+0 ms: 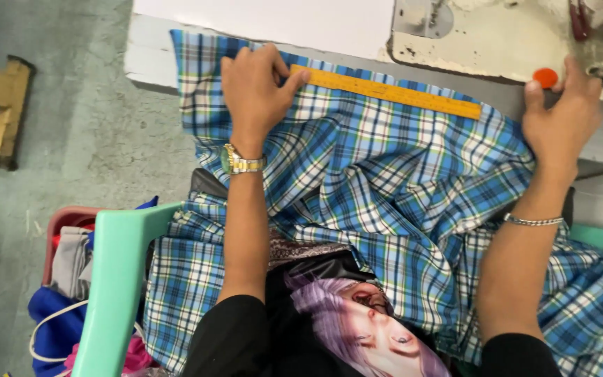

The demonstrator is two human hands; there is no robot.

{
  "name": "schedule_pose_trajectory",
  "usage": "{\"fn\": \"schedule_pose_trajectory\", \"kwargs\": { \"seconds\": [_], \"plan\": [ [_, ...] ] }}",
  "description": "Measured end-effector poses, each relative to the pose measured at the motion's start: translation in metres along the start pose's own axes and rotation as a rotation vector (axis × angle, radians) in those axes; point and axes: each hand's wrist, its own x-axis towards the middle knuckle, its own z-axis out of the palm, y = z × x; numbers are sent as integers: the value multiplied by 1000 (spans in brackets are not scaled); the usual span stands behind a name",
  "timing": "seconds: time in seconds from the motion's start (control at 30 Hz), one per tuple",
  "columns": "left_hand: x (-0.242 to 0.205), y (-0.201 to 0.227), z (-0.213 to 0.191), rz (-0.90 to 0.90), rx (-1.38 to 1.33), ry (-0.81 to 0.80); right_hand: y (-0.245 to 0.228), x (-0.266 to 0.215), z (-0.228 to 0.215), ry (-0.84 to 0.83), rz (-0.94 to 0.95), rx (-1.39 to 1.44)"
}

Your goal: The person is measuring and folding a large piece of blue and white plaid fabric on a work table next to a sewing machine to prepare it for stitching.

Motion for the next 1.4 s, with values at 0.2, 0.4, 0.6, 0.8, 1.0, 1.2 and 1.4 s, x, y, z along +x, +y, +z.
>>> {"fn": "schedule_pose_trajectory", "kwargs": {
  "seconds": [0.2,0.4,0.6,0.8,1.0,1.2,1.4],
  "plan": [
    [2,4,0,-69,-23,-42,31,12,15,-44,88,-14],
    [4,2,3,-59,-29,-15,-110,51,-49,-166,0,890],
    [3,4,0,-69,-11,-24,-256,83,-53,-329,-309,1040],
    [4,2,0,-74,-11,-29,-307,113,-19,-264,-527,881],
    [3,2,1,-77,-48,-19,-308,124,14,-232,-734,709],
    [4,3,0,-96,-68,-32,-306,130,28,-234,-797,662],
    [4,2,-1,-96,-87,-49,-312,131,25,-273,-790,662]
  ]
}}
